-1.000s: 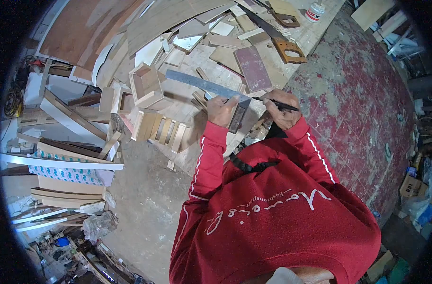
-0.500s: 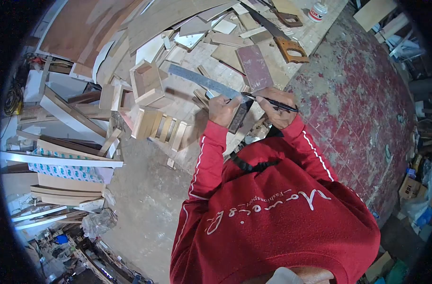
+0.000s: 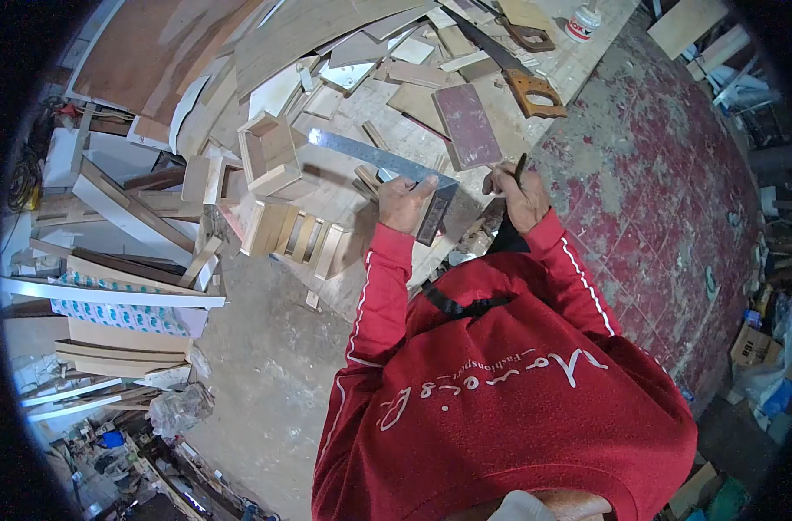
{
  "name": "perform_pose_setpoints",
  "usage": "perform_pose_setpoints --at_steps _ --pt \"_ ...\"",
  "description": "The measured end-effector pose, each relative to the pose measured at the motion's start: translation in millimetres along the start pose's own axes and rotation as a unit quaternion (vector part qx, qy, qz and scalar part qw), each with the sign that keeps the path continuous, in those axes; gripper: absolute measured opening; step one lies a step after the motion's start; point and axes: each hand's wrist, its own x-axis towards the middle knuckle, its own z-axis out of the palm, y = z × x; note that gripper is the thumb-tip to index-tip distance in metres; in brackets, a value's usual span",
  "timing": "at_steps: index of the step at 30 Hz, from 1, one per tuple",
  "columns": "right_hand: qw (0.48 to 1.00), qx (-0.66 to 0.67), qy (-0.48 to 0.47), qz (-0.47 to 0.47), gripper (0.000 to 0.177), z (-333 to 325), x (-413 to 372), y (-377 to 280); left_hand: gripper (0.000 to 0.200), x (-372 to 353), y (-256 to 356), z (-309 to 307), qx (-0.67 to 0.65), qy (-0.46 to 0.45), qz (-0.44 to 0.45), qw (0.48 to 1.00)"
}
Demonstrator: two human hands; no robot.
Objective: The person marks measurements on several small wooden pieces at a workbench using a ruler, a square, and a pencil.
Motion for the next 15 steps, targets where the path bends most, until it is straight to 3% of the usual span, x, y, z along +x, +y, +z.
perform_pose_setpoints --at_steps 1,3,6,9,12,14,15 --pt "0.991 0.052 0.008 0.125 0.029 4 1 -1 0.032 2 -3 -1 0.04 -0.004 -0.014 0.999" --pt "0.994 0.022 0.006 0.108 0.034 19 5 -4 0.031 5 -10 0 0.081 -0.009 -0.025 0.996" --pt "0.991 0.076 -0.055 0.09 0.03 35 3 -9 0.021 3 -14 3 0.008 0.002 -0.027 1.0" --pt "0.981 0.114 -0.085 0.131 0.026 44 3 3 0.019 3 -18 -2 0.055 -0.02 -0.068 0.996" --pt "0.985 0.114 -0.061 0.115 0.028 47 6 17 0.021 -3 -22 -9 -0.031 -0.073 -0.018 0.997" --pt "0.977 0.144 -0.022 0.154 0.029 45 9 20 0.024 -10 -15 -20 -0.125 -0.123 -0.143 0.974" --pt "0.977 0.145 -0.028 0.153 0.029 46 11 27 0.024 -11 -19 -25 -0.126 -0.117 -0.141 0.975"
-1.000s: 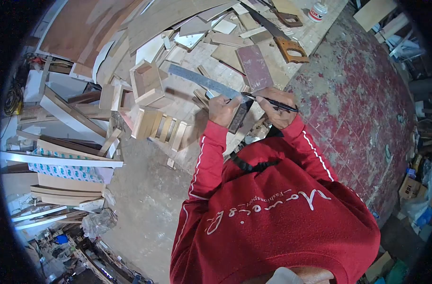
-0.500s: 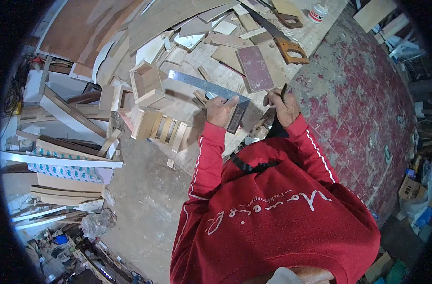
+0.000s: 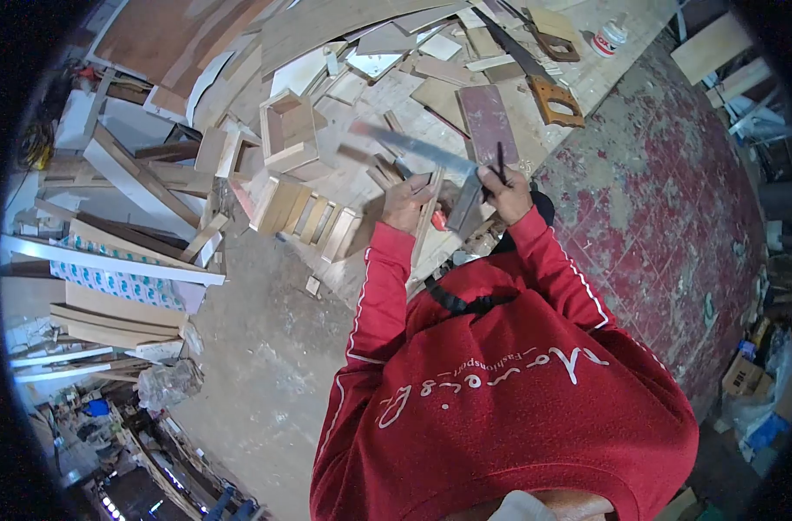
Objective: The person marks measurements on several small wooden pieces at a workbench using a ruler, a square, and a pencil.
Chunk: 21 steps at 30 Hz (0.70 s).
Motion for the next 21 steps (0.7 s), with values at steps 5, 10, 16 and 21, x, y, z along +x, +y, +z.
perform_pose_setpoints --at_steps 5,10,16,21 --pt "0.996 0.049 0.067 0.015 0.028 -7 25 30 0.03 -18 -13 -25 -0.1 0.054 0.011 0.993" --pt "0.987 0.105 0.11 0.055 0.021 19 57 57 0.031 -40 -26 -42 -0.003 0.134 0.015 0.991" --pt "0.988 0.005 0.107 0.113 0.023 55 83 59 0.04 -60 -46 -49 0.066 0.224 0.066 0.97" --pt "0.99 -0.01 0.099 0.102 0.031 80 120 93 0.035 -61 -46 -46 0.023 0.266 0.106 0.958"
